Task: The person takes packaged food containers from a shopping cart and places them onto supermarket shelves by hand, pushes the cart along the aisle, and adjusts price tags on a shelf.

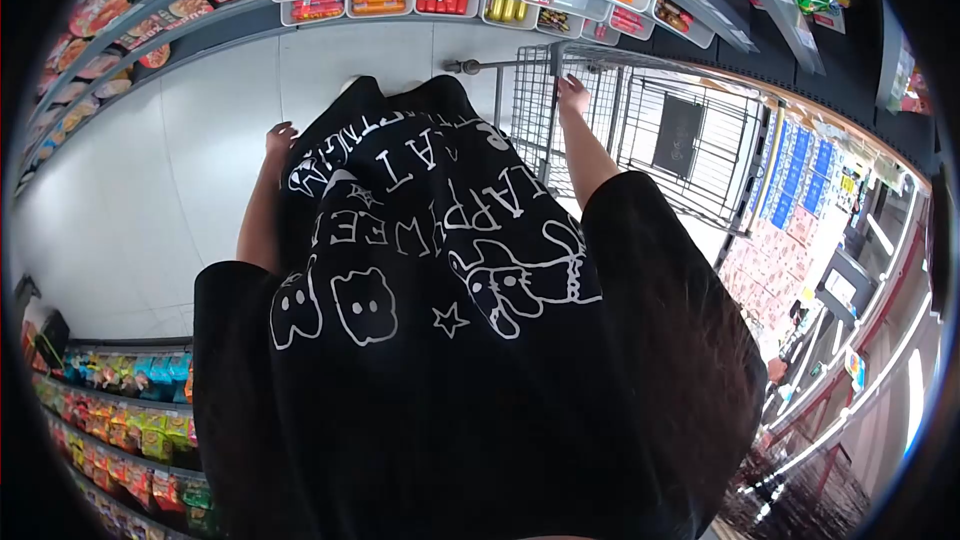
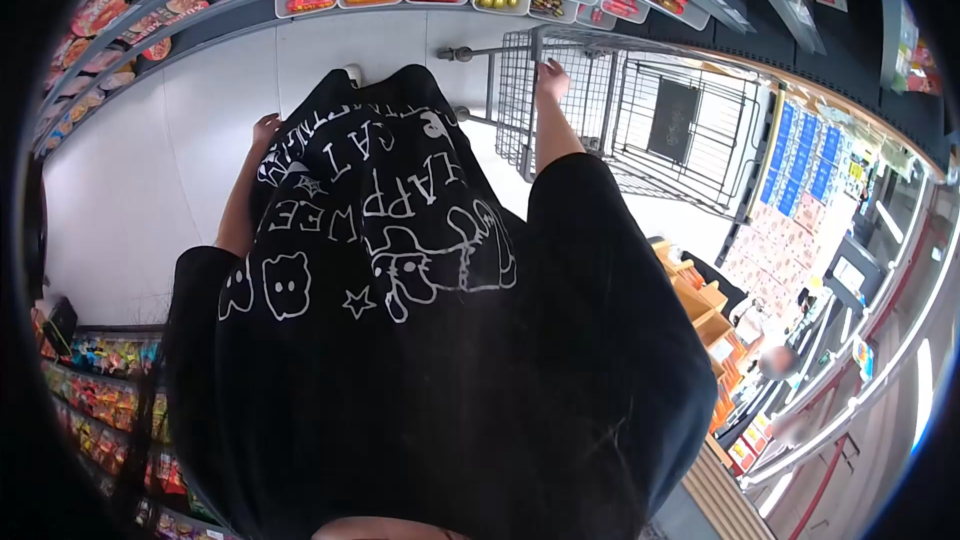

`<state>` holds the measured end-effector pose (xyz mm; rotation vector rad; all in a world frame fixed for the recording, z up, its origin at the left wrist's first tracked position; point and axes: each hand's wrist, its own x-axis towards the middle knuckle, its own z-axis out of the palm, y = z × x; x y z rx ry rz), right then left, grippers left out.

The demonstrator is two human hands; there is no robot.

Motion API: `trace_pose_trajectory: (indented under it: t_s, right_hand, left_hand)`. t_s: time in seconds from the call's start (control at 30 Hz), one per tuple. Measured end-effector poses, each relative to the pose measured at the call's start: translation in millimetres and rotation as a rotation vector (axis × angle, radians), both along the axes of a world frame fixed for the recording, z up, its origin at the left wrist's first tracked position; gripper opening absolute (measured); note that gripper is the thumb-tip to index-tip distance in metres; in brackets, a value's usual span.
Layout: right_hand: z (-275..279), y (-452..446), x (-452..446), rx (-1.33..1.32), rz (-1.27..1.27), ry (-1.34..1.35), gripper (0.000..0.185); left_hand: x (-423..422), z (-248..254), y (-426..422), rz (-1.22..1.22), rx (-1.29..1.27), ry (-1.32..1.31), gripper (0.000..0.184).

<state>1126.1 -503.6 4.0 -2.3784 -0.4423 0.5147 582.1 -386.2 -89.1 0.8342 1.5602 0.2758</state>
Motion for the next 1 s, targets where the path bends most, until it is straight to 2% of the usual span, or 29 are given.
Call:
trace_pose_trajectory:
  t_s: [0.03,0.1,0.13,0.17,0.23,0.27,0.33,0.57,0.67,0.8,0.9,1.0]
  right_hand:
    - [-4.2,4.2,9.1,0.090,-0.037,0.045,0.027]
    - [-0.2,16.4,24.6,0.112,-0.029,0.111,0.024]
    - [11.9,25.7,20.9,0.187,-0.069,0.244,0.022]
    - [23.1,33.0,17.7,0.159,-0.003,0.262,0.017]
    - [28.0,40.6,19.9,-0.090,0.109,0.066,0.014]
    - [29.5,40.0,18.9,-0.093,0.111,0.068,0.014]
    - [30.3,45.2,21.1,-0.293,0.129,-0.069,0.019]
    - [12.3,49.6,32.8,-0.307,0.105,-0.065,0.017]
    - [47.2,58.4,17.9,-0.357,0.131,0.018,0.017]
    - [48.0,65.9,22.7,-0.434,0.159,0.004,0.016]
    - [40.6,68.9,26.1,-0.479,0.174,-0.069,0.015]
    - [42.4,74.2,22.8,-0.606,0.266,-0.200,0.020]
  left_hand:
    - [6.5,0.4,7.1,-0.008,0.017,-0.037,0.030]
    - [15.3,-8.6,13.5,-0.381,0.314,0.082,0.028]
    - [15.3,-18.0,12.8,-0.379,0.290,0.027,0.027]
    - [11.1,-34.5,9.7,-0.322,0.265,-0.087,0.030]
    - [10.1,-22.7,6.4,-0.235,0.154,-0.051,0.032]
    - [8.2,-16.7,4.5,-0.175,0.100,-0.066,0.033]
    - [2.8,-27.7,-4.1,-0.116,0.097,-0.078,0.032]
    - [1.4,-22.0,-21.6,0.062,0.073,-0.111,0.030]
    - [0.1,-15.9,-28.9,0.112,0.086,-0.142,0.028]
    - [-7.6,-29.8,-38.3,0.157,0.093,-0.136,0.029]
    - [-7.5,-31.1,-43.5,0.246,0.053,-0.193,0.028]
    - [-6.0,-27.5,-47.5,0.233,0.093,-0.172,0.028]
